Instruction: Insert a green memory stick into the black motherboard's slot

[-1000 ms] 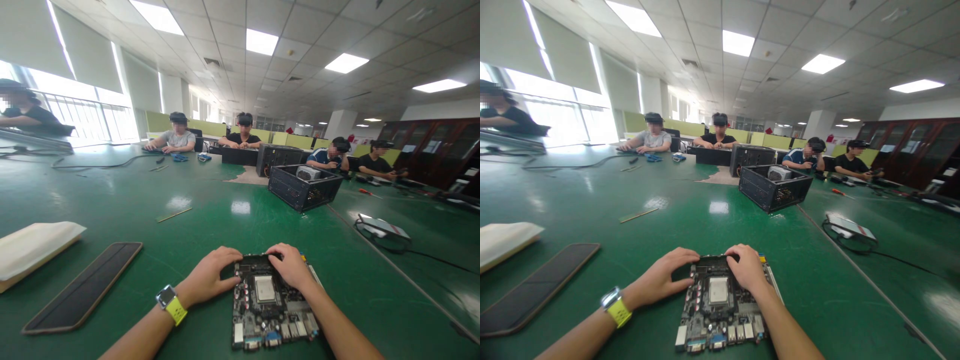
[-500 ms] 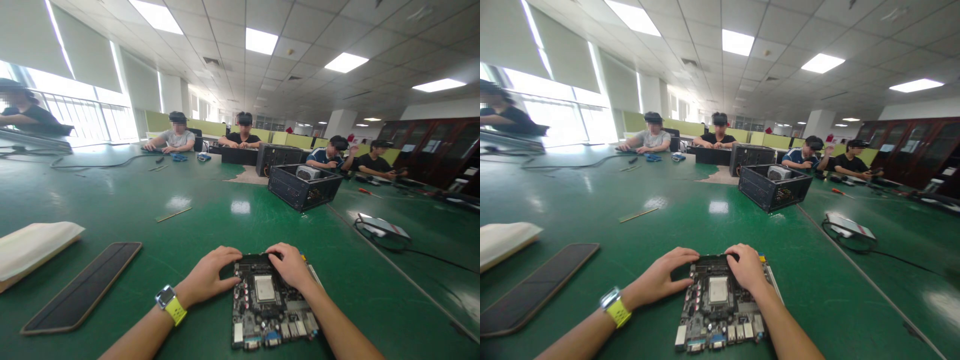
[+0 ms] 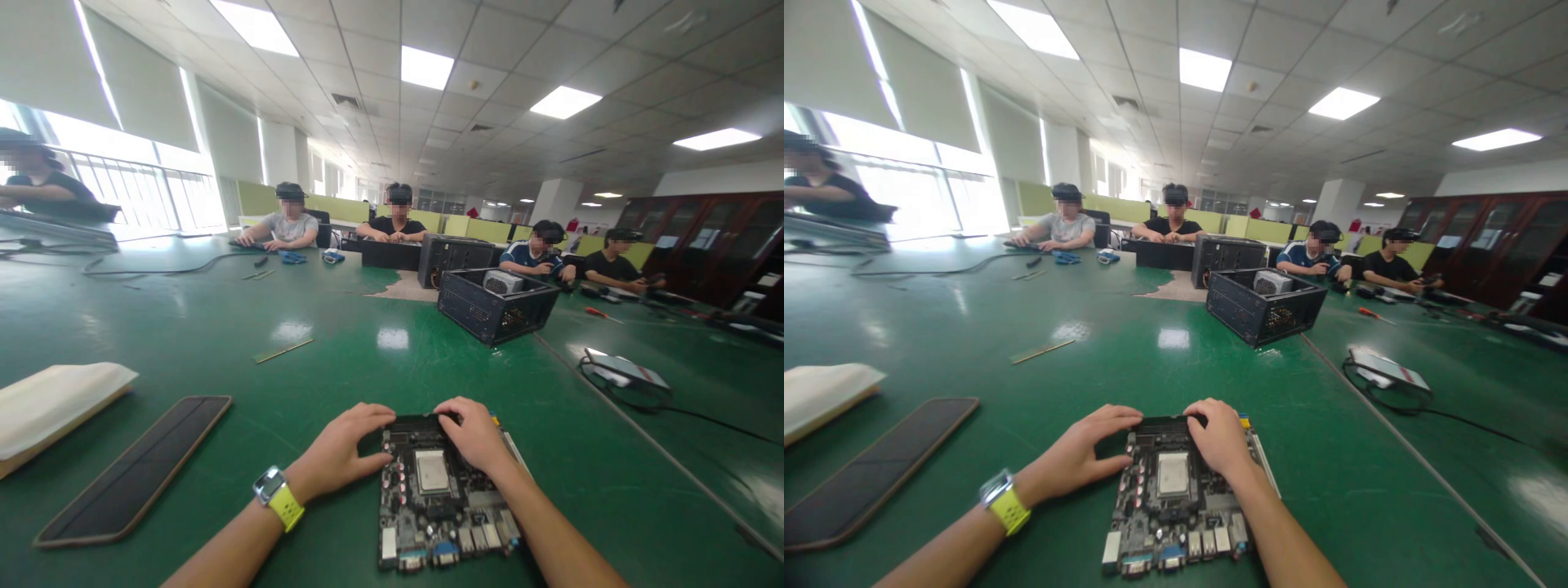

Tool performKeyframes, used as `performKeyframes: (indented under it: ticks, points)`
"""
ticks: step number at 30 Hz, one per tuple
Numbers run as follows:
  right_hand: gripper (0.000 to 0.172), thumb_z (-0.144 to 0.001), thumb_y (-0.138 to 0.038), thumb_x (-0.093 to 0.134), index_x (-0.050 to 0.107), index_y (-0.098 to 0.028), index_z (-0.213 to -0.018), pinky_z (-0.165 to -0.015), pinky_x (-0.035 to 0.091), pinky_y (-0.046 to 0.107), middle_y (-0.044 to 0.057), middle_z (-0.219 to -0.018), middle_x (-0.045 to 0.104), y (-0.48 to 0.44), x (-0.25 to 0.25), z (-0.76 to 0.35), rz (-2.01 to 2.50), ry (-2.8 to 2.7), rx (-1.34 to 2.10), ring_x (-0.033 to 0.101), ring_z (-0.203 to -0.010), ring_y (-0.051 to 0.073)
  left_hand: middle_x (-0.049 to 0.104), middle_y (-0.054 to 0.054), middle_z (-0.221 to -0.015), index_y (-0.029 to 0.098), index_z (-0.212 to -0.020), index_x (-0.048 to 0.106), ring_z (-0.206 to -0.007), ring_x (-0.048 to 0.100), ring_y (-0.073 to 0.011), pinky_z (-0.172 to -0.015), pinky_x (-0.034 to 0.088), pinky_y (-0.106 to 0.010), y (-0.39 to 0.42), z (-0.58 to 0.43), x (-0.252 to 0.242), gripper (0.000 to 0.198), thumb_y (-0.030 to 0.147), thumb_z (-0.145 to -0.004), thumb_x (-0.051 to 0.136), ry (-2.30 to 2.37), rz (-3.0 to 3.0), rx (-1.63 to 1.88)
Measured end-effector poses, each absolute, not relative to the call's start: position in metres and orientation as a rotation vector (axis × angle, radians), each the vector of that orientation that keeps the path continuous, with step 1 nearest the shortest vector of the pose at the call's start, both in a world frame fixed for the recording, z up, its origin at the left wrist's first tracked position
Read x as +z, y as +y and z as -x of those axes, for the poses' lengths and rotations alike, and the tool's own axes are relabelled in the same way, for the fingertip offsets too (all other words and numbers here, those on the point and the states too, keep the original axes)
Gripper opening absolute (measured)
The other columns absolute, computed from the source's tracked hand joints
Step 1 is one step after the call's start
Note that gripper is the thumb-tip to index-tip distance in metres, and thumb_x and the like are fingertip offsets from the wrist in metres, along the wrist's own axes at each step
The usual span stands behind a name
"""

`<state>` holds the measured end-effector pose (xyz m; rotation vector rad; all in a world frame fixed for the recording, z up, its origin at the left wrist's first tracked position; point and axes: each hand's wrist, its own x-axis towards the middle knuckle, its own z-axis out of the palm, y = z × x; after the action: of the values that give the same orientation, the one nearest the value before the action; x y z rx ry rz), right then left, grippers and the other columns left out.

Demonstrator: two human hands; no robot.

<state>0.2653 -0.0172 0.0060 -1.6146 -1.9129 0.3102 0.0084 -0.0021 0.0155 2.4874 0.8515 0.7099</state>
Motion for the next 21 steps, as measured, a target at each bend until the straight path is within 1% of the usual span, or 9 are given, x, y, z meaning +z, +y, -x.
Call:
performKeyframes:
  ticks: [13,21]
  points:
    - [0.021,-0.079,-0.023,0.052,0.071,-0.023,-0.088,-0.084,0.041,0.028,0.001,-0.091,0.070,-0.0174,0.0044,-0.2644,1.613,-1.916,0.279,0.059,-0.089,0.018,0.059,-0.007,-0.123,0.025,-0.121,0.057,-0.112,0.054,-0.0236,-0.100,0.042,-0.040,-0.0008,-0.0080,0.0120,0.042,0.033,-0.081,0.065,0.860,-2.491,0.721]
    - [0.021,-0.079,-0.025,0.053,0.070,-0.023,-0.092,-0.085,0.039,0.029,0.001,-0.095,0.069,-0.0157,0.0025,-0.2651,1.643,-1.927,0.271,0.058,-0.091,0.018,0.057,-0.006,-0.125,0.025,-0.120,0.056,-0.114,0.053,-0.0234,-0.101,0.041,-0.039,-0.0010,-0.0081,0.0130,0.041,0.031,-0.081,0.065,0.854,-2.500,0.718]
